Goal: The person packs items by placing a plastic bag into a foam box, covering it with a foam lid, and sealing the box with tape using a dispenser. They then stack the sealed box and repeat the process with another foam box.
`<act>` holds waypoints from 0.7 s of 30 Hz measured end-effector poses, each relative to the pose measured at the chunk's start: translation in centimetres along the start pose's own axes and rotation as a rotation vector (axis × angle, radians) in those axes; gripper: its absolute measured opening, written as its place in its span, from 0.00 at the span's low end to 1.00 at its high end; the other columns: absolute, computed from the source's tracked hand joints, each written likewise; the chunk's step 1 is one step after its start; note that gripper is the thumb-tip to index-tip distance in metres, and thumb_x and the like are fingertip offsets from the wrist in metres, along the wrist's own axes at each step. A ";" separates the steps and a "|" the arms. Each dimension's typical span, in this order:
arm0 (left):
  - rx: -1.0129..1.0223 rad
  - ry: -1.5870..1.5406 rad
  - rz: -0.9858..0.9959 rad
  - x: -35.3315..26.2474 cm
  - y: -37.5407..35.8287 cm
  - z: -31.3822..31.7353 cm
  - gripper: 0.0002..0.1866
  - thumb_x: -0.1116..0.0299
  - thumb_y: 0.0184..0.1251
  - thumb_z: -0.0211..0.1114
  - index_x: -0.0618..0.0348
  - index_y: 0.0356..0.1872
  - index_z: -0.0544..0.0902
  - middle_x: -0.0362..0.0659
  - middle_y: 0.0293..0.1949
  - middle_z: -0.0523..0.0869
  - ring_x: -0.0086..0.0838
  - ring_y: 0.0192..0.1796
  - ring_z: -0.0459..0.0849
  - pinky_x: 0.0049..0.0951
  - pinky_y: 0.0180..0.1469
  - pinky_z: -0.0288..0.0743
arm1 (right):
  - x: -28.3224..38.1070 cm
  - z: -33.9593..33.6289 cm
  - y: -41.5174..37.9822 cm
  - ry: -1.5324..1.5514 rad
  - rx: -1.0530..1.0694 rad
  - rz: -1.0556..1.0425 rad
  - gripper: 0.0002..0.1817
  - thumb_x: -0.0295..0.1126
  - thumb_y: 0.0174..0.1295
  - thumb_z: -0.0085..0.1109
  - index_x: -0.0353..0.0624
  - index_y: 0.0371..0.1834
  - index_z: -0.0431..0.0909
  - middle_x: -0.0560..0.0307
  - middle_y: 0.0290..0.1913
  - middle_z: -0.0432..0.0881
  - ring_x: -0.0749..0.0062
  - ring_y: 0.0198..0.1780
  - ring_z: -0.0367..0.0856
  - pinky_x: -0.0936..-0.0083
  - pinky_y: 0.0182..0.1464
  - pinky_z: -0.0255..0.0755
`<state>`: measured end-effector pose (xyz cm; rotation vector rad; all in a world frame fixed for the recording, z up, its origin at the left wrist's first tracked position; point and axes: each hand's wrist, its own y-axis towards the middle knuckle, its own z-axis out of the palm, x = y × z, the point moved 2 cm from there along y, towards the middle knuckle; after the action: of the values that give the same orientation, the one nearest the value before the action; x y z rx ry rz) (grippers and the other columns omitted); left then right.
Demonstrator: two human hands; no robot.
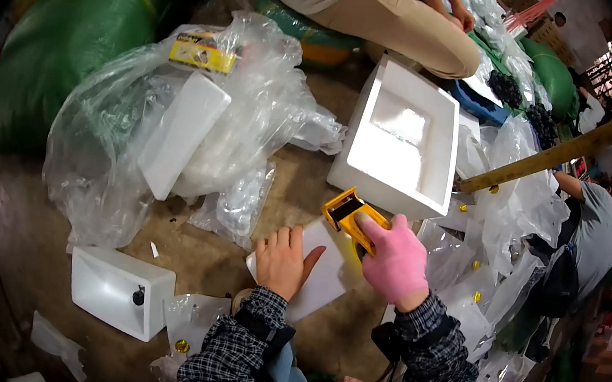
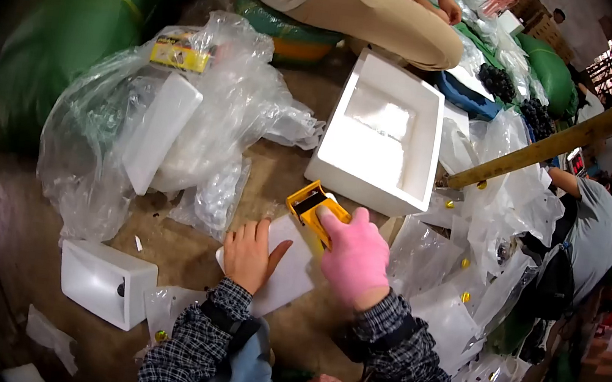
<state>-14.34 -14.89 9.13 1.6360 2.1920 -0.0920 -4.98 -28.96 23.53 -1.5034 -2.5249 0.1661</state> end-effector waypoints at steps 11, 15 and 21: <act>0.209 0.183 -0.197 -0.8 0.1 0.8 0.37 0.29 0.68 0.51 0.48 0.62 0.76 0.48 0.55 0.79 0.46 0.53 0.79 0.63 0.54 0.65 | -3.3 2.0 -8.4 0.042 0.213 0.123 0.35 0.30 0.54 0.62 0.62 0.69 0.71 0.38 0.48 0.76 0.39 0.44 0.84 0.51 0.45 0.80; -0.148 -0.233 -0.265 -1.1 -0.4 5.7 0.34 0.37 0.56 0.69 0.53 0.54 0.82 0.50 0.49 0.81 0.48 0.53 0.78 0.57 0.59 0.68 | -8.1 7.3 -13.2 0.123 -0.052 -0.030 0.40 0.18 0.46 0.60 0.56 0.69 0.74 0.41 0.42 0.80 0.39 0.45 0.81 0.53 0.48 0.78; 0.095 -0.076 -0.094 1.4 -5.8 2.7 0.52 0.43 0.55 0.72 0.54 0.78 0.59 0.53 0.82 0.46 0.47 0.83 0.42 0.75 0.74 0.41 | -13.6 16.9 -12.5 0.257 -0.123 -0.029 0.53 0.20 0.52 0.62 0.72 0.81 0.53 0.39 0.52 0.71 0.38 0.55 0.76 0.52 0.57 0.72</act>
<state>-19.27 -16.24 5.08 1.5512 2.2366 -0.2844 -13.19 -46.83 7.99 -1.4266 -2.3862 -0.1786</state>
